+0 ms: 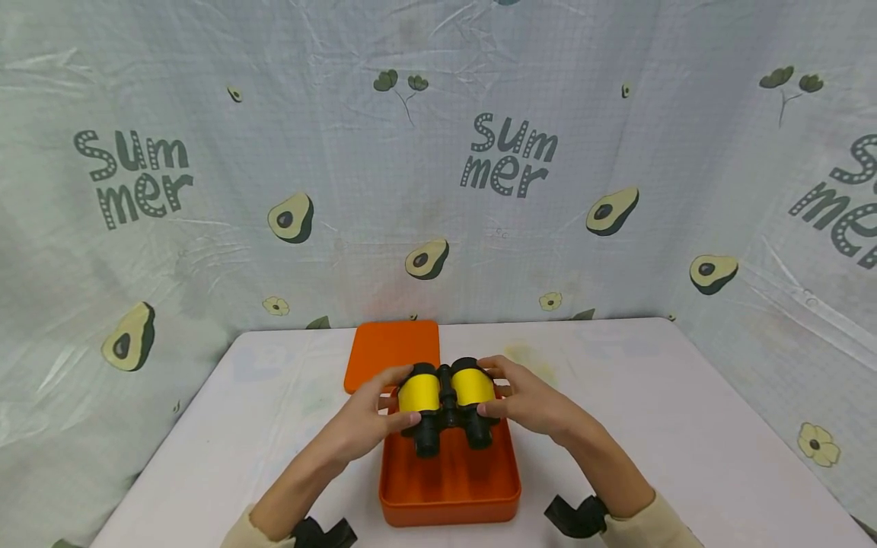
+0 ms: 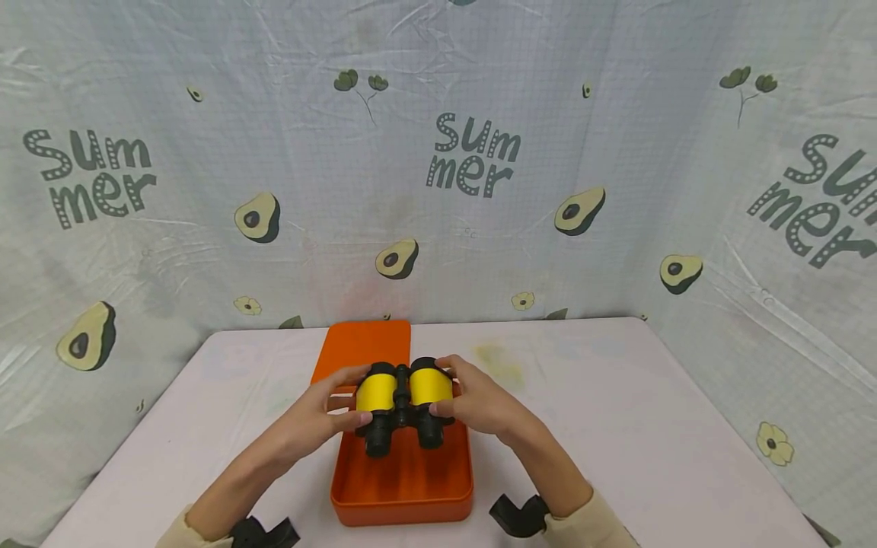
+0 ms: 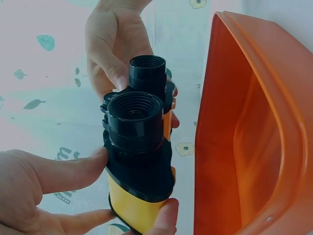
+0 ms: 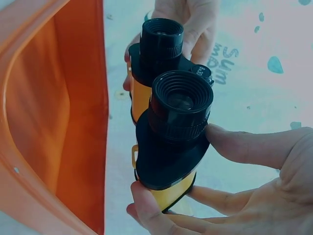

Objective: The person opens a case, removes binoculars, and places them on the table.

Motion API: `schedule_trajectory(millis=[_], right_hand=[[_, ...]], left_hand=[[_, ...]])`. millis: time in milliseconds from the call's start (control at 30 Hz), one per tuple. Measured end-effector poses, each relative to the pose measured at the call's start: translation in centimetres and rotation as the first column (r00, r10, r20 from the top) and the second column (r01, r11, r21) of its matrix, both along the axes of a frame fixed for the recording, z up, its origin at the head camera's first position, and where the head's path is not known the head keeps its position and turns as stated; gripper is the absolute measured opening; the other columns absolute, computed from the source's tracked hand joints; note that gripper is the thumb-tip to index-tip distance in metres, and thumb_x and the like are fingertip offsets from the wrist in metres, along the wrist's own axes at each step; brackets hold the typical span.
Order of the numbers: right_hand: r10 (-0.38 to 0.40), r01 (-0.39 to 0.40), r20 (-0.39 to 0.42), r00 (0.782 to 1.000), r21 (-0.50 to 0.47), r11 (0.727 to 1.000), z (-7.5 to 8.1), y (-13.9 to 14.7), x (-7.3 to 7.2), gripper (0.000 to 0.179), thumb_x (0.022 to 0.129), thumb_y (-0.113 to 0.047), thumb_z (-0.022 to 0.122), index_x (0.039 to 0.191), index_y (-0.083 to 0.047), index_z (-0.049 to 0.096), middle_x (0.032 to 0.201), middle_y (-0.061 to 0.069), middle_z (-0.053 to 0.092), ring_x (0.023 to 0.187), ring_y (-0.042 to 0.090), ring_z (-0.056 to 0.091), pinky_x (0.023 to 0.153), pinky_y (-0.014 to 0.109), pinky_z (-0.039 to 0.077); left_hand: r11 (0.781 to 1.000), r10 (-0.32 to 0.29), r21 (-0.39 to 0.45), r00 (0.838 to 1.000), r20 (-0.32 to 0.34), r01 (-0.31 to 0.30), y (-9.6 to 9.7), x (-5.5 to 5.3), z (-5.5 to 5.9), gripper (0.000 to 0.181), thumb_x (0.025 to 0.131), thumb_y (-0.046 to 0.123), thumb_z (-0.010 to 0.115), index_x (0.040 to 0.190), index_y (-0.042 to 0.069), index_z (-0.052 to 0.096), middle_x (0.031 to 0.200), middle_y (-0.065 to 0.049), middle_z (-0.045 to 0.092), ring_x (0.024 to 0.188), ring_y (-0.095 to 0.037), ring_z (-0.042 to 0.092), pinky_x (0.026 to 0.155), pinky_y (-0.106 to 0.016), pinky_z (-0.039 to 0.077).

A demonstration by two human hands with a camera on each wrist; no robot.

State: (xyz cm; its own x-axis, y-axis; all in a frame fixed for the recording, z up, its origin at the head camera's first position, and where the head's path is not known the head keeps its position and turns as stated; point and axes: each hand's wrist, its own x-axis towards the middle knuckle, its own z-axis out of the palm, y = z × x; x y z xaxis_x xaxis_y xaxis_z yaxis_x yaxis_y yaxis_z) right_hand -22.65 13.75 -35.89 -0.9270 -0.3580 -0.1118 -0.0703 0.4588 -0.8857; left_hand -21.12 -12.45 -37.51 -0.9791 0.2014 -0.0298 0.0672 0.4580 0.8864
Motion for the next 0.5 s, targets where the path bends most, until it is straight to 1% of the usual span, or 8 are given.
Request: schedule_trajectory(millis=[167,333,400,500], right_hand=[[-0.020,0.020,-0.027,0.999,0.006,1.000,0.01,0.24,-0.16,0.067,0.092,-0.011,0.074,0.151,-0.007,0.045,0.158,0.023,0.042,0.142,0.049,0.046,0.111,0.064,0.047],[-0.048,0.047,-0.064,0.997,-0.009,0.999,0.05,0.38,-0.49,0.069,0.090,-0.014,0.076,0.152,-0.010,0.047,0.156,0.021,0.045,0.139,0.046,0.049,0.109,0.062,0.049],[-0.068,0.067,-0.065,0.996,-0.019,0.998,0.10,0.37,-0.54,0.069,0.089,-0.014,0.076,0.152,-0.012,0.048,0.156,0.020,0.046,0.140,0.045,0.049,0.109,0.062,0.049],[-0.087,0.086,-0.061,0.994,-0.029,0.996,0.08,0.42,-0.62,0.069,0.088,-0.015,0.076,0.152,-0.014,0.049,0.156,0.017,0.046,0.141,0.044,0.048,0.109,0.062,0.049]], left_hand=[[0.999,0.017,0.039,1.000,-0.017,-0.017,0.08,0.08,-0.05,0.071,0.089,0.017,0.082,0.152,0.015,0.050,0.154,-0.012,0.051,0.133,-0.041,0.055,0.103,-0.061,0.053],[0.993,0.051,0.109,0.999,0.002,-0.051,0.10,-0.09,-0.07,0.069,0.088,0.019,0.082,0.150,0.016,0.052,0.153,-0.011,0.051,0.131,-0.035,0.058,0.106,-0.059,0.051],[0.989,0.066,0.134,0.998,0.013,-0.067,0.09,-0.22,-0.09,0.068,0.088,0.019,0.083,0.149,0.018,0.052,0.153,-0.009,0.051,0.132,-0.034,0.058,0.108,-0.060,0.049],[0.985,0.074,0.156,0.997,0.014,-0.076,0.07,-0.38,-0.10,0.068,0.087,0.019,0.083,0.148,0.018,0.053,0.152,-0.008,0.050,0.133,-0.034,0.057,0.109,-0.060,0.049]])
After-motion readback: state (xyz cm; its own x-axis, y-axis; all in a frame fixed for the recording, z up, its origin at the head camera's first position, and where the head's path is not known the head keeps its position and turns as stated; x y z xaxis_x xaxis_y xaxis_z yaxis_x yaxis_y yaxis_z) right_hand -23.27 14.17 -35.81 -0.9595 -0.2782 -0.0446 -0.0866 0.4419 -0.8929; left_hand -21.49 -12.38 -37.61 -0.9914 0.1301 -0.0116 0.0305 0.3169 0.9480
